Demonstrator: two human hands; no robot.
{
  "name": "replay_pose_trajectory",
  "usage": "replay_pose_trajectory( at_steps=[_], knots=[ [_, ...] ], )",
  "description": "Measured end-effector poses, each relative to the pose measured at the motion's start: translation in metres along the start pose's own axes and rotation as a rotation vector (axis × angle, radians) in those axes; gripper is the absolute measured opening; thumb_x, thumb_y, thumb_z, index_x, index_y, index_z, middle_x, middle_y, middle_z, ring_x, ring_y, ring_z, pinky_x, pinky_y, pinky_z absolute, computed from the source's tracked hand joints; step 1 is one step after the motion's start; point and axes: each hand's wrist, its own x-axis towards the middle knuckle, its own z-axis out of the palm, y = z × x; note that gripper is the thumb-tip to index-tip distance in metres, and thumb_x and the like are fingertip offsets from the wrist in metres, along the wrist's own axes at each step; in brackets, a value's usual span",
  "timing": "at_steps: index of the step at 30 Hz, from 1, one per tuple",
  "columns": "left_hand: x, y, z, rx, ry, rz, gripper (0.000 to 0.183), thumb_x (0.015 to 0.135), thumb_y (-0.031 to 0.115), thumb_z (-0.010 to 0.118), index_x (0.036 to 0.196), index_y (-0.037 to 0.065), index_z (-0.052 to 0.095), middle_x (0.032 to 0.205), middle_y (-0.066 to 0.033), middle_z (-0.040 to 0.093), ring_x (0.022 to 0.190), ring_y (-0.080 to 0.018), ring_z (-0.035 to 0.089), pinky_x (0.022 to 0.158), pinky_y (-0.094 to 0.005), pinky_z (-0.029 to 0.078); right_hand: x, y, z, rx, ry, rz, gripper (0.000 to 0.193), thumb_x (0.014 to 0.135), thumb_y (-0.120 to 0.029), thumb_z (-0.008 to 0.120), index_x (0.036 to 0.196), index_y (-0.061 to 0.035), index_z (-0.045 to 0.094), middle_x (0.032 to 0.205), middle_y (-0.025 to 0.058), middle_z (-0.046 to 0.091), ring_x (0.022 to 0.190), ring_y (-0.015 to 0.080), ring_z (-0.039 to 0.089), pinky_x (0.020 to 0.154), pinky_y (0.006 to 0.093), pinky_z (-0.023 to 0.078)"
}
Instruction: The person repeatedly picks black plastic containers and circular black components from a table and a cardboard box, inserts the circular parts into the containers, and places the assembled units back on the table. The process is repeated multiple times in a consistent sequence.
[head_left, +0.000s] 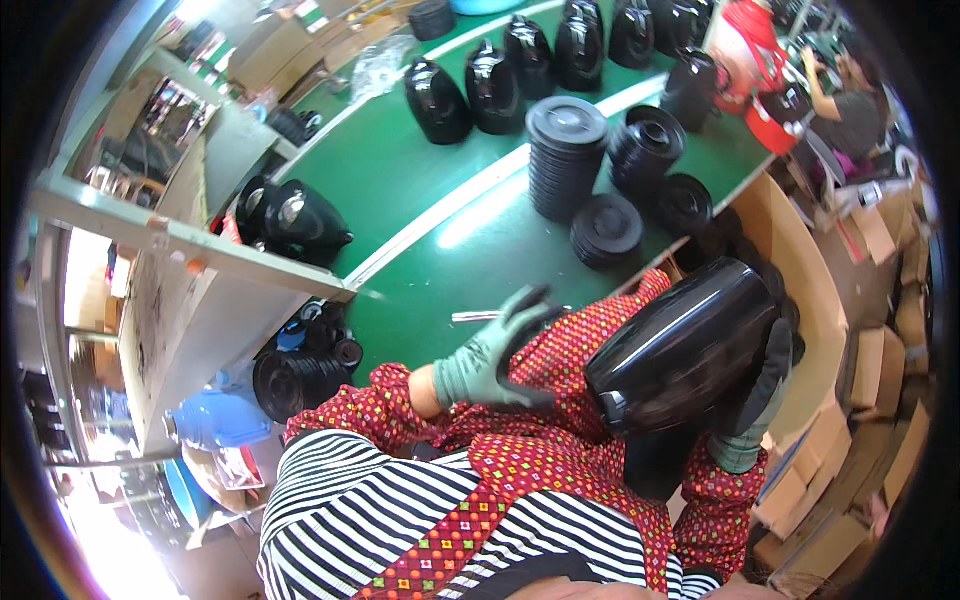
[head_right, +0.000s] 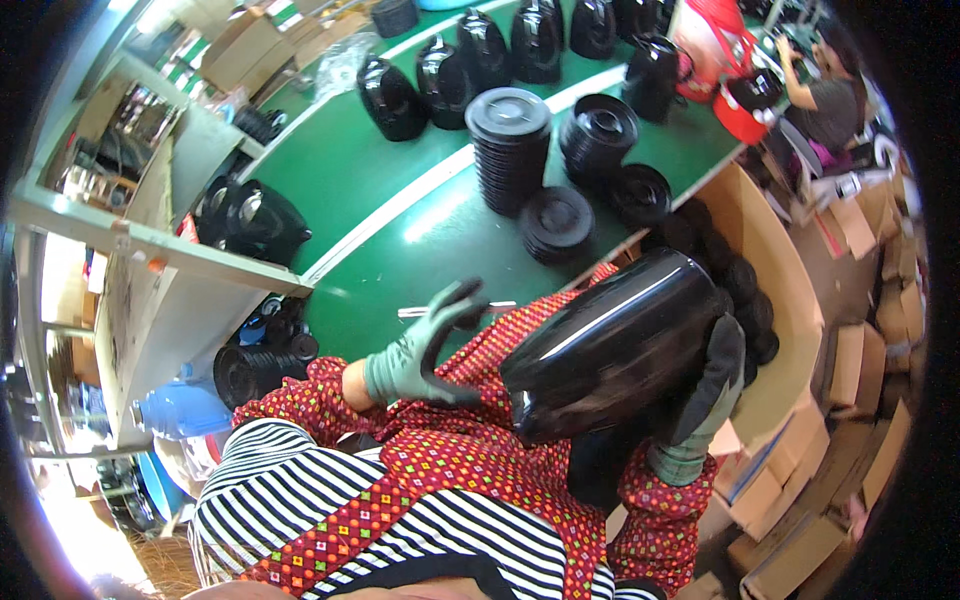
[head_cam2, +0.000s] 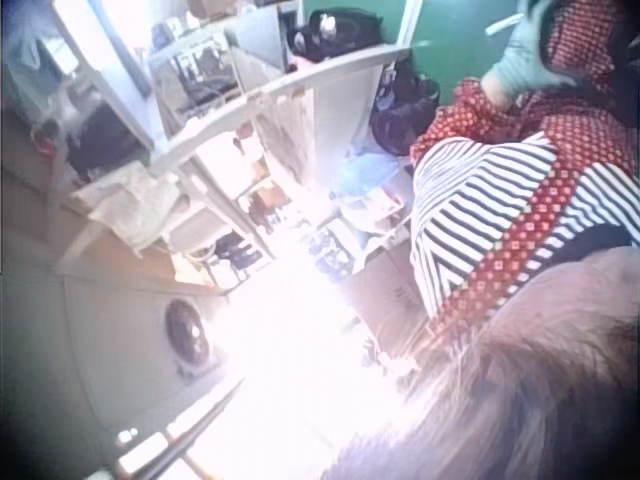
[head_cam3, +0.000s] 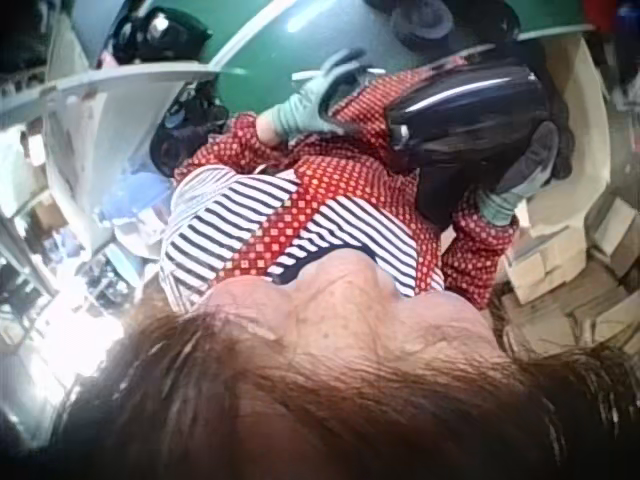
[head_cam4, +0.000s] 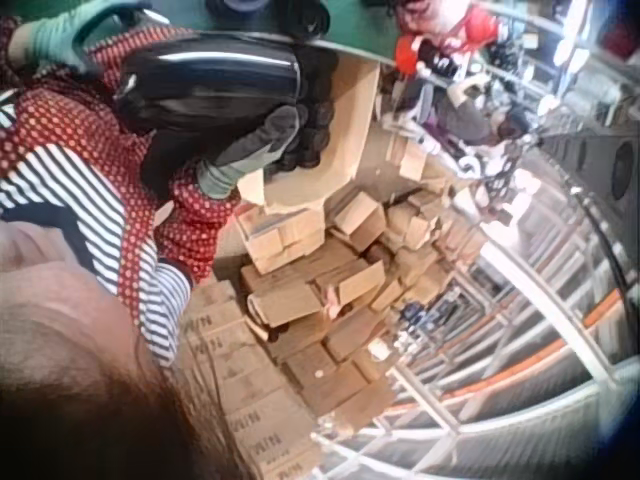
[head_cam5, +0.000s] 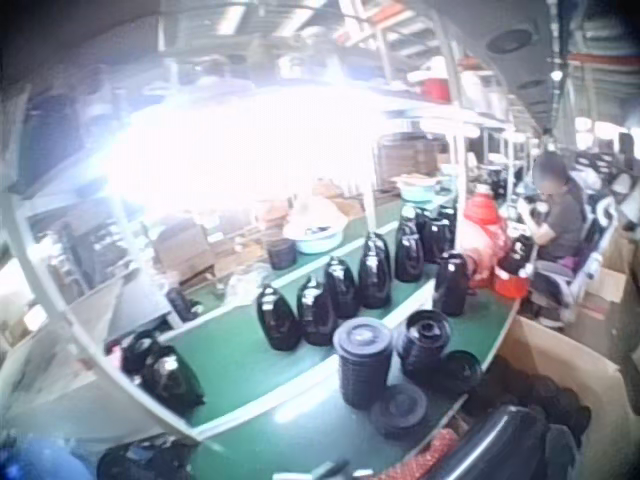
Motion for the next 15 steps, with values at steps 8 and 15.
replay_pose_trajectory(
  at_steps=[8, 15],
  knots=[
    [-0.029, 0.014, -0.042, -0.532, 0.396, -0.291, 0.041, 0.1, 0.014, 0.071, 0.135, -0.005, 0.06, 0.13, -0.0165, 0.069, 0.119, -0.0318, 0.07, 0.1, -0.0418, 0.058, -0.008, 0.096, 0.077, 0.157, -0.437, 0.384, 0.056, 0.109, -0.024, 0.058, 0.157, 0.0003, 0.041, 0.148, 0.0149, 0.057, 0.133, 0.0265, 0.058, 0.112, 0.037, 0.047],
    [0.023, -0.114, -0.14, -0.442, 1.07, -0.539, 0.04, 0.099, 0.031, 0.078, 0.118, -0.002, 0.067, 0.1, -0.0086, 0.071, 0.078, -0.0196, 0.072, 0.068, -0.0337, 0.064, -0.03, 0.144, 0.074, -0.371, -0.435, -0.067, 0.047, 0.099, -0.006, 0.067, 0.143, 0.0051, 0.057, 0.136, 0.0167, 0.065, 0.122, 0.0269, 0.063, 0.107, 0.0371, 0.049]
  ],
)
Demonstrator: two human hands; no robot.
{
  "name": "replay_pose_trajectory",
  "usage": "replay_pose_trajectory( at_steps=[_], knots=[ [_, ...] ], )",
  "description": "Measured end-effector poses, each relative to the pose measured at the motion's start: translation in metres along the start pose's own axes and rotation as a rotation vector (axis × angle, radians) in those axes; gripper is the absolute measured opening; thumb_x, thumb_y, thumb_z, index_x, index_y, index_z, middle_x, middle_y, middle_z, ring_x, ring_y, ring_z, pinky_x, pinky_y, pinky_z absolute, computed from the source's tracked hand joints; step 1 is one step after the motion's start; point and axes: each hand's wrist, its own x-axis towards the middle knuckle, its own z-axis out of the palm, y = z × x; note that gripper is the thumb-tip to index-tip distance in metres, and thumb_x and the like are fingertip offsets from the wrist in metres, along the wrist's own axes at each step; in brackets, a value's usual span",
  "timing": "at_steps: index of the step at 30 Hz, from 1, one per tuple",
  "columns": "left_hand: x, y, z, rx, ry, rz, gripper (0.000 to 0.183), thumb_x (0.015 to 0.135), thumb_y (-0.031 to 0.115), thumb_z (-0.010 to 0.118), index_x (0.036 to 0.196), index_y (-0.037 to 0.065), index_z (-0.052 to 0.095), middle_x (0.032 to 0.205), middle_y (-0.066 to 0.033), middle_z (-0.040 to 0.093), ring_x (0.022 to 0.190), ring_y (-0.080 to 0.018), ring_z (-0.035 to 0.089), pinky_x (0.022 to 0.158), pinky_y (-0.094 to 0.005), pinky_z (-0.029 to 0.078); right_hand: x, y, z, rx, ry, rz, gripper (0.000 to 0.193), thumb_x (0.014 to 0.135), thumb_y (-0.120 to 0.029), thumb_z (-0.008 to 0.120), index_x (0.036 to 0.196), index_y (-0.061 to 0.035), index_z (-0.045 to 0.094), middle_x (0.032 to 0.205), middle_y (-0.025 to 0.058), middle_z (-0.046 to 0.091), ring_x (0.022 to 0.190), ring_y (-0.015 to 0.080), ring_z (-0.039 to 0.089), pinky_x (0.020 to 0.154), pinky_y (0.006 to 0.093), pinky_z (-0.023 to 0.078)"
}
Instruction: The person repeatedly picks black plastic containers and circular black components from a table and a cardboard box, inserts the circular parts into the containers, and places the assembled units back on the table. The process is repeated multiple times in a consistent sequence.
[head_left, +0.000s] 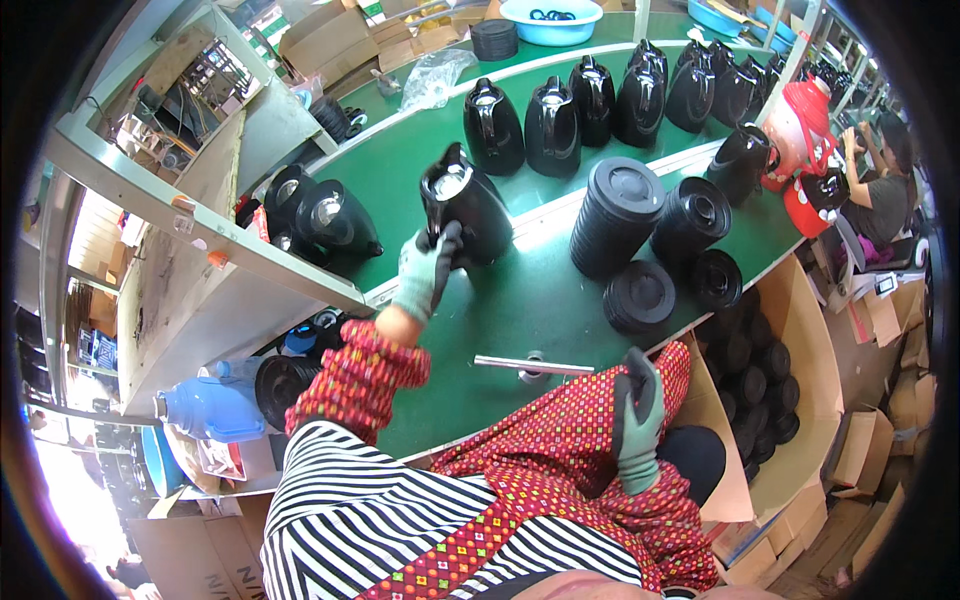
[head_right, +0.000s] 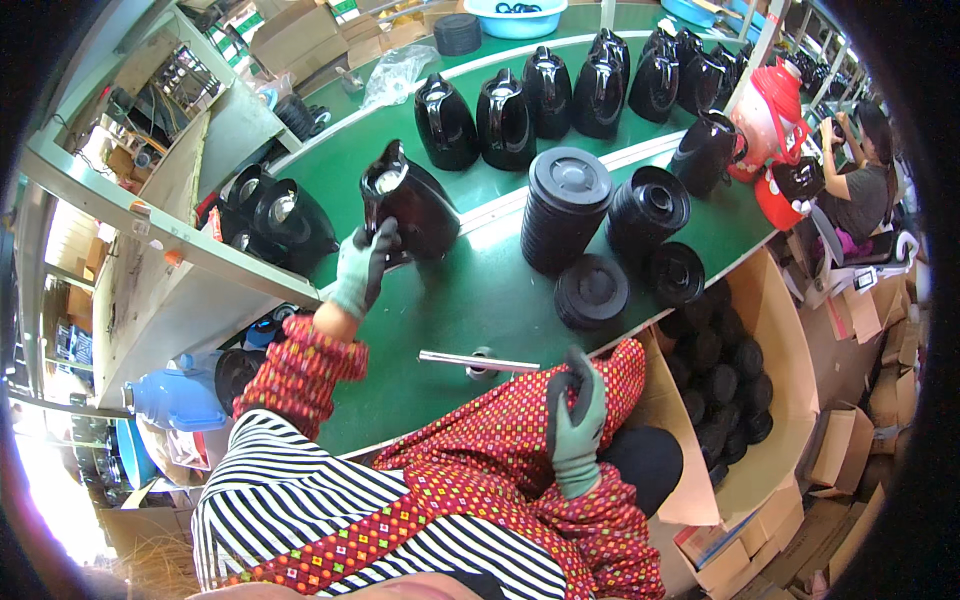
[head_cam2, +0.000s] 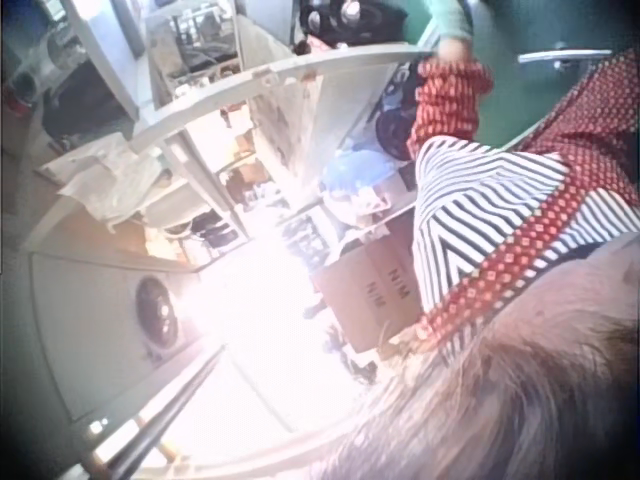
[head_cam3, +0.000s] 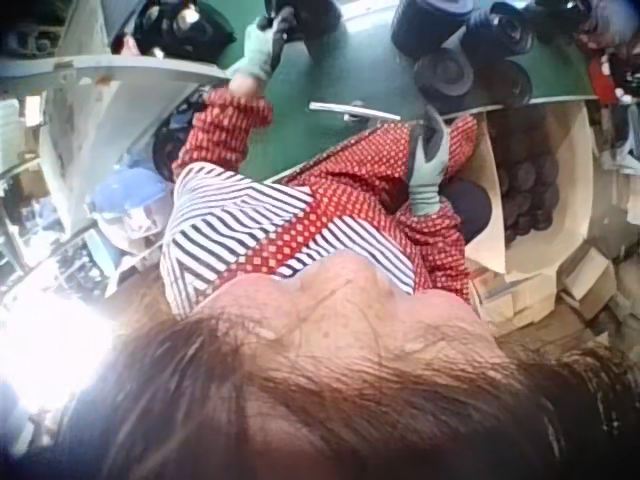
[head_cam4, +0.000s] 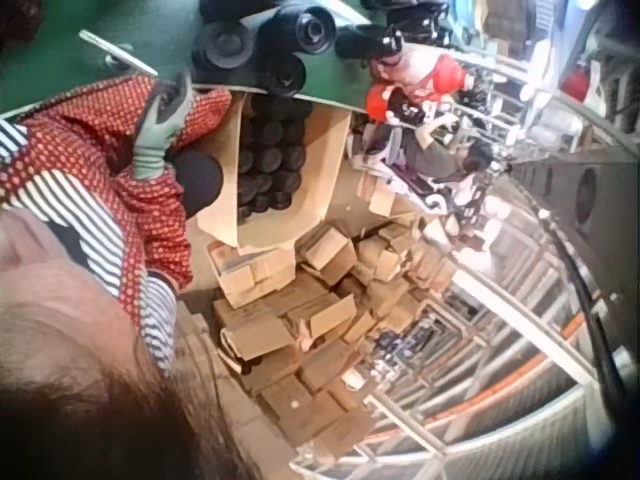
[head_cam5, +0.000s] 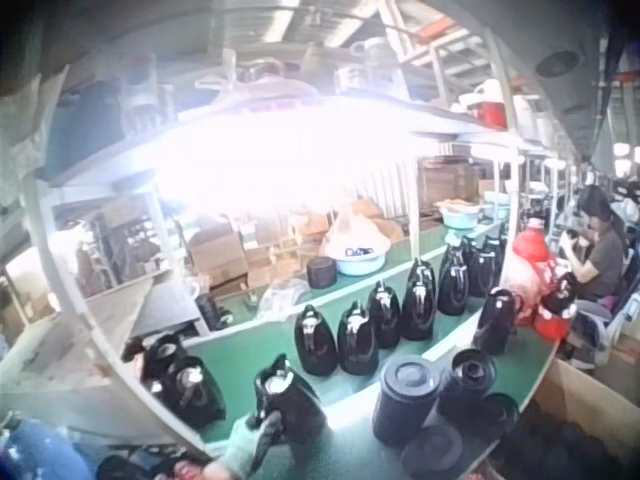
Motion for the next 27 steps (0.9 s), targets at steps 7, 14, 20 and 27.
replay_pose_trajectory(
  at_steps=[7, 14, 20, 27],
  knots=[
    [0.15, -0.039, 0.006, 0.206, 0.278, 0.104, 0.047, 0.095, 0.045, 0.08, 0.104, -0.001, 0.072, 0.08, -0.0072, 0.071, 0.06, -0.0157, 0.068, 0.054, -0.032, 0.057, -0.006, 0.001, 0.0, -0.327, -0.15, -0.203, 0.052, 0.091, -0.012, 0.074, 0.14, 0.002, 0.062, 0.133, 0.0192, 0.067, 0.115, 0.0339, 0.066, 0.101, 0.0432, 0.052],
    [0.108, -0.035, -0.032, 0.826, 0.471, 0.492, 0.099, 0.082, 0.052, 0.086, 0.157, 0.008, 0.04, 0.162, -0.0233, 0.039, 0.135, -0.0444, 0.057, 0.111, -0.0496, 0.049, -0.006, -0.003, -0.001, -0.532, -0.192, -0.328, 0.053, 0.088, -0.016, 0.076, 0.138, -0.0006, 0.065, 0.133, 0.0177, 0.069, 0.122, 0.0387, 0.063, 0.109, 0.0497, 0.046],
    [0.097, -0.003, -0.135, 0.983, 0.722, 0.207, 0.106, 0.082, 0.046, 0.087, 0.162, 0.006, 0.03, 0.166, -0.028, 0.028, 0.133, -0.0472, 0.059, 0.108, -0.051, 0.053, -0.009, -0.002, 0.0, -0.548, -0.189, -0.405, 0.048, 0.094, -0.017, 0.072, 0.138, -0.0003, 0.065, 0.133, 0.0184, 0.069, 0.119, 0.0379, 0.064, 0.106, 0.0476, 0.048],
    [0.112, -0.038, -0.173, 0.949, 0.704, 0.369, 0.071, 0.088, 0.032, 0.083, 0.146, 0.003, 0.054, 0.151, -0.0225, 0.055, 0.136, -0.0375, 0.058, 0.112, -0.0437, 0.047, -0.012, 0.008, -0.003, -0.502, -0.206, -0.387, 0.054, 0.091, -0.024, 0.076, 0.139, -0.0034, 0.064, 0.134, 0.0172, 0.068, 0.122, 0.0384, 0.062, 0.11, 0.0507, 0.045]
  ],
)
